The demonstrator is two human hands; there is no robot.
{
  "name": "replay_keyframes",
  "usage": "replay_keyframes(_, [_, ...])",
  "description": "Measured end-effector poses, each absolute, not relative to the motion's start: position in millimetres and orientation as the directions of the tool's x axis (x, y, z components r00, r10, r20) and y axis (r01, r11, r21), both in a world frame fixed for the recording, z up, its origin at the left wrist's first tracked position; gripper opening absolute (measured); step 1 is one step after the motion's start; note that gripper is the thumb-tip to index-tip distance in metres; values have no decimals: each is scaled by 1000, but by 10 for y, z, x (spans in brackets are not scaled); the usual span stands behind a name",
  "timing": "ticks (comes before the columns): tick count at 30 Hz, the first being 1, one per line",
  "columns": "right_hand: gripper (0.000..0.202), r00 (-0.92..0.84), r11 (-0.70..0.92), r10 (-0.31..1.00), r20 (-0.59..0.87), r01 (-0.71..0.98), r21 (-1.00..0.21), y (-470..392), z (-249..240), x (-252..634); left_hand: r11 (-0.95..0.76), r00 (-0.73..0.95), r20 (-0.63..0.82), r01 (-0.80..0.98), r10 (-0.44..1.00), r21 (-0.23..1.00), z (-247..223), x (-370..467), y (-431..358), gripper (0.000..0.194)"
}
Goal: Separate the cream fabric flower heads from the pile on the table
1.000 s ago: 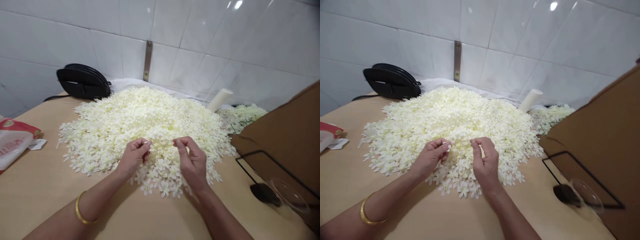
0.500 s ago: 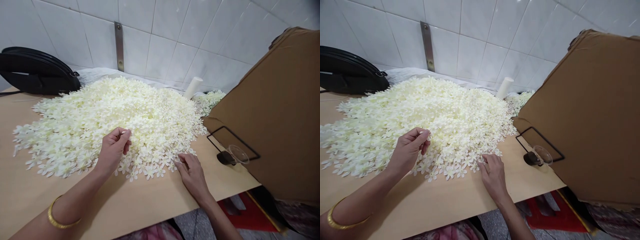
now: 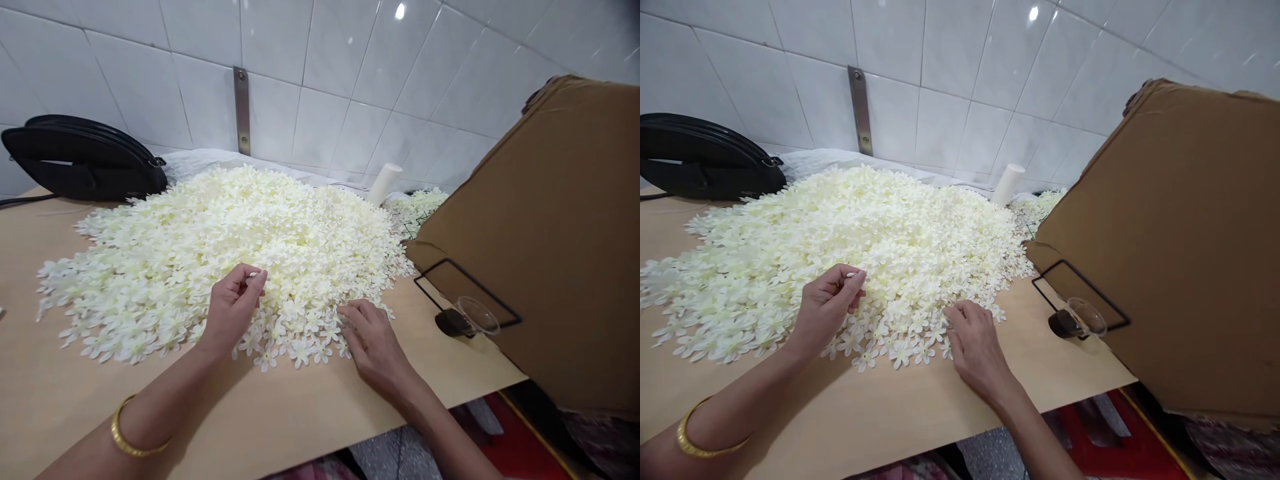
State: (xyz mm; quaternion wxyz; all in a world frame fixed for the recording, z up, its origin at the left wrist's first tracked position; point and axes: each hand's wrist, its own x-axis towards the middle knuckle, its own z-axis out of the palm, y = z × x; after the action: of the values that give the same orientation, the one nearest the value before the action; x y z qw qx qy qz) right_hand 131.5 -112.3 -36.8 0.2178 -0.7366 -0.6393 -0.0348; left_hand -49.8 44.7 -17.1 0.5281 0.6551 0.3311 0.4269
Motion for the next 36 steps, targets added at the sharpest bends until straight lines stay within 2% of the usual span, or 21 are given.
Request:
replay_keyframes(3, [17, 190, -78, 909, 372, 952, -298, -1104, -441, 1299, -227, 415, 211, -11, 885, 974, -176, -498, 454, 20])
replay_keyframes(6, [18, 225, -69, 893, 390, 924, -375, -1031, -411, 1324, -210, 412, 195, -9, 890, 978, -181, -506, 456, 22])
replay_keyframes(9, [16, 263, -18, 881, 393, 849, -528, -930, -227, 1356, -214, 409, 204, -22, 889, 977, -195, -513, 452, 23])
replay_keyframes(12, [13, 316, 29, 887, 338, 691, -722, -741, 21, 1345, -225, 423, 212, -18, 881, 974, -211, -518, 446, 24])
replay_keyframes(15, [16, 292, 55, 917, 272, 582, -811, -408, 195, 1270, -227, 440, 203, 1, 875, 974, -210, -526, 438, 25])
replay_keyframes(19, [12, 245, 61, 920, 305, 680, -731, 129, 231, 1123, -279, 437, 247, 8, 865, 960, -196, -533, 433, 24])
replay_keyframes(22, [6, 300, -4, 894, 333, 748, -663, 375, 203, 1060, -352, 448, 311, 8, 838, 936, -208, -526, 441, 23])
replay_keyframes(24, [9, 367, -76, 863, 347, 774, -629, 380, 204, 1070, -401, 448, 351, 19, 822, 916, -227, -521, 446, 21])
replay_keyframes(27, [20, 413, -136, 823, 390, 810, -570, 152, 230, 1165, -447, 428, 389, 41, 816, 894, -253, -507, 445, 18])
replay_keyframes(30, [13, 360, -114, 831, 423, 856, -505, -278, 207, 1295, -470, 428, 412, 35, 804, 882, -261, -488, 431, 16])
replay_keyframes(36, [13, 357, -168, 905, 231, 799, -577, -1211, -168, 1366, -493, 449, 440, 1, 777, 870, -264, -481, 385, 15])
